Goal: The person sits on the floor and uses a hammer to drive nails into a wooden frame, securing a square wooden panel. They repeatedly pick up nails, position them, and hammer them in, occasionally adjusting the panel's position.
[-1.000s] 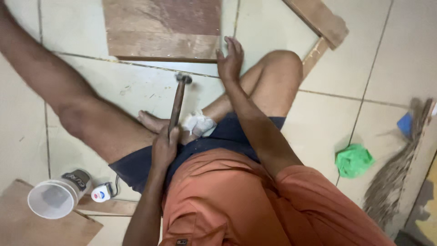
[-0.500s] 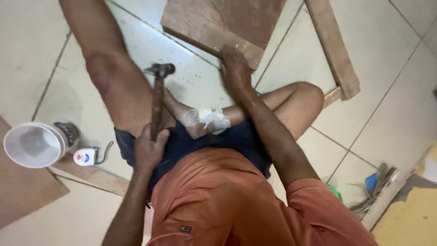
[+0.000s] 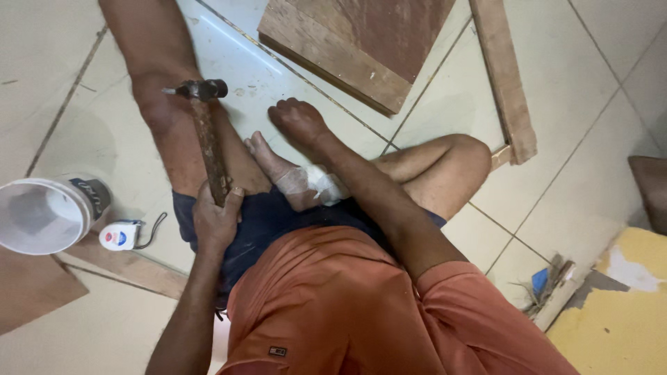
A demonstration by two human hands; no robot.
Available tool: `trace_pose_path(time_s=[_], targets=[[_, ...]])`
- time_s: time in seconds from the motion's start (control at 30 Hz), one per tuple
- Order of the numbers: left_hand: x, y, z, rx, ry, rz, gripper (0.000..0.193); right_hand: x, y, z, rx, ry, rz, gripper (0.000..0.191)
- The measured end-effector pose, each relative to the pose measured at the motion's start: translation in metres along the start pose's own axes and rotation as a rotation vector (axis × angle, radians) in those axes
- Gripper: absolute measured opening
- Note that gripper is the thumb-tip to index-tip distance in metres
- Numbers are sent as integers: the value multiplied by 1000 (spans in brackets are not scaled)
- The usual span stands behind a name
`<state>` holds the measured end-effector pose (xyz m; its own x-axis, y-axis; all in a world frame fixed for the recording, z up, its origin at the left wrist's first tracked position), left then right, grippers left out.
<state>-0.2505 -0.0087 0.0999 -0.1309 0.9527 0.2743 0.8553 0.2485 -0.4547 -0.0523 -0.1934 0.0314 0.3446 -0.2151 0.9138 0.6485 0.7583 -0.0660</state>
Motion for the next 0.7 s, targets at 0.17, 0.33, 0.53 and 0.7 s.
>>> trace_pose_path(time_s=[0.17,0.33,0.53,0.7], targets=[[-4,6,-1,30,50,30,39,-10,14,0,43,-121,56,4],[-3,6,-6,-102,152,22,45,-4,14,6,17,-70,23,3],[-3,9,-8,2,148,53,50,0,7,-7,-228,360,-115,13],[-5,11,-8,40,150,66,53,0,21,-47,-285,438,-373,10]])
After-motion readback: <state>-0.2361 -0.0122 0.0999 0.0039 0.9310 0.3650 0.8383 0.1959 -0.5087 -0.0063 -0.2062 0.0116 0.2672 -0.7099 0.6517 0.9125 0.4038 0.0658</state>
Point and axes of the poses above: each hand's wrist, its own y-axis towards the middle knuckle, its own x-axis out of the back of the hand, z = x × y, the point moved 2 cm from there along y, towards the middle knuckle, and after that the axes turned 6 degrees about z, right-handed, at the moved point
